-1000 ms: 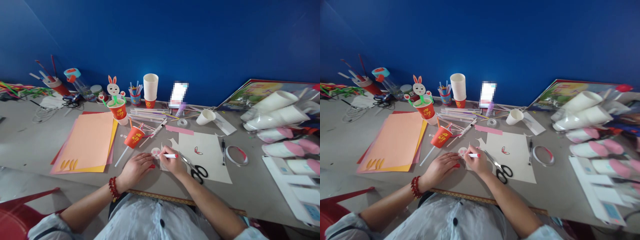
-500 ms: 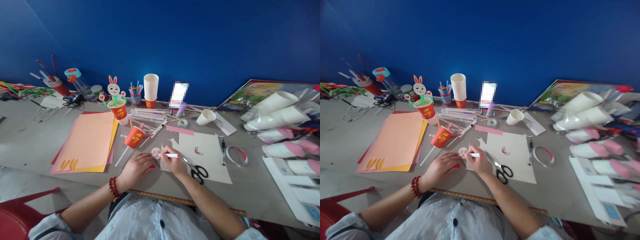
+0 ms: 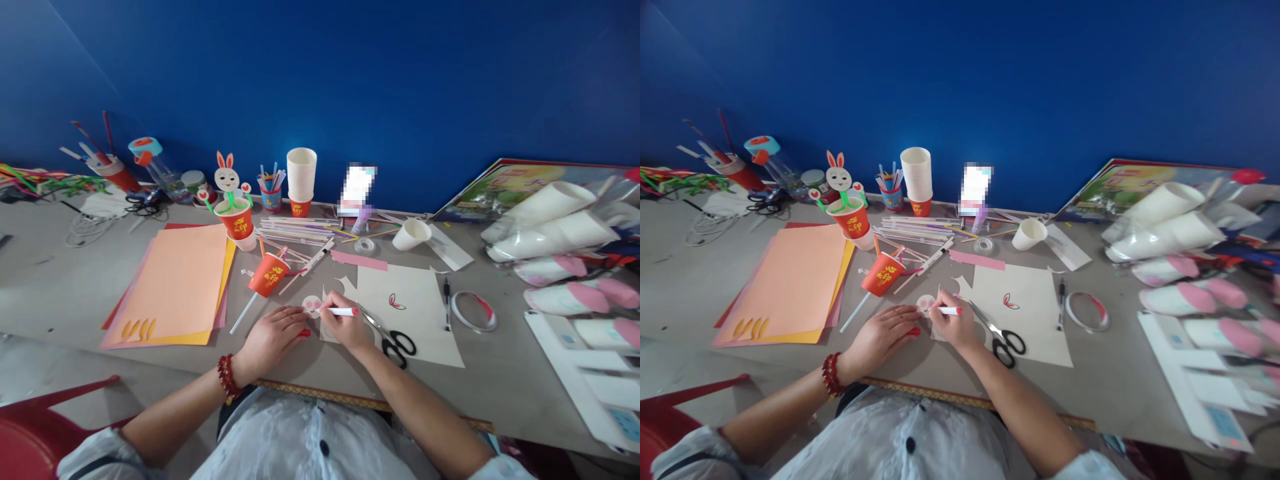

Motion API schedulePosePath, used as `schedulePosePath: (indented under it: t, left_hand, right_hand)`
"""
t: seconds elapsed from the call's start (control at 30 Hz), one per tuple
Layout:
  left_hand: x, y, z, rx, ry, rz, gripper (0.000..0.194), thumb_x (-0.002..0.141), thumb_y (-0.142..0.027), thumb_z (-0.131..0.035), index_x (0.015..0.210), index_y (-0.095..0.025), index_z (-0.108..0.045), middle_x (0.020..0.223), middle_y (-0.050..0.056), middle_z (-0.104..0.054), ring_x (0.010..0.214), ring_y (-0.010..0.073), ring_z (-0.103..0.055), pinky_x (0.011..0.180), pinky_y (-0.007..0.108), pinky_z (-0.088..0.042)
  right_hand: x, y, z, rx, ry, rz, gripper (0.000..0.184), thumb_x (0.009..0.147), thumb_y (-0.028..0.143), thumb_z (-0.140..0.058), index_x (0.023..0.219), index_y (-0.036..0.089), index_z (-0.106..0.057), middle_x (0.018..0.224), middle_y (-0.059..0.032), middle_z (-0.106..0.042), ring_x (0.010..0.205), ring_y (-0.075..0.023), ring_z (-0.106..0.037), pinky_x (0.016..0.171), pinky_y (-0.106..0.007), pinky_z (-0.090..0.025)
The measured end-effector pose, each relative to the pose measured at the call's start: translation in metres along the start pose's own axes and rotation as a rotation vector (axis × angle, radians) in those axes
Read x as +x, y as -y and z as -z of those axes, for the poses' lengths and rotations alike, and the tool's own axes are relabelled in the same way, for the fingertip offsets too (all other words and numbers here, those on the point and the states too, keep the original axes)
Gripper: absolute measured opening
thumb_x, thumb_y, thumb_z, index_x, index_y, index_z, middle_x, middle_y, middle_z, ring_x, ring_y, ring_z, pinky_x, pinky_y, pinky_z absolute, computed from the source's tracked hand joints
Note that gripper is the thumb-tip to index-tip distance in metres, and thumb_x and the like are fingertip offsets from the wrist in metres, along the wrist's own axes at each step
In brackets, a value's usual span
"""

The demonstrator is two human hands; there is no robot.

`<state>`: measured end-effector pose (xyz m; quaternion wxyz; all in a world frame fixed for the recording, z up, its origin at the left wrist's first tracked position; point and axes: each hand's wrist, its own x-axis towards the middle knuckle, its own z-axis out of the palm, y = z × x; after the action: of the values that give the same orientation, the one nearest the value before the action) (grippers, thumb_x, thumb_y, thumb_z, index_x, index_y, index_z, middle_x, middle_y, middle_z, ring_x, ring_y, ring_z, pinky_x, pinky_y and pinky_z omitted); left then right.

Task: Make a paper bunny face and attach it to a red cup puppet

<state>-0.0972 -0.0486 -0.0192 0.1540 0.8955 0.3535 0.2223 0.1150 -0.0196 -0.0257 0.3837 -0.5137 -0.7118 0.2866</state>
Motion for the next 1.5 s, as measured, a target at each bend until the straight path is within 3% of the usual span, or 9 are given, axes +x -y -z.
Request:
schedulePosePath:
  t: [1.5]
  left_hand:
    - [0.0014, -0.0013, 0.0009, -0.013, -0.015, 0.004, 0.023, 0.1, -0.027, -0.049, 0.114, -0.021, -0.066, 0.126, 0.006, -0.07, 0.122, 0.0218, -0.062, 0.107, 0.042, -0.05]
  right_hand:
    - [0.0006, 0.0026, 0.0019, -0.018, 0.012, 0.016, 0.019, 0.084, 0.022, -0.05, 0.066, 0.024, -0.046, 0.056, 0.0034, -0.055, 0.052, -0.0132, -0.049, 0.054, -0.023, -0.037]
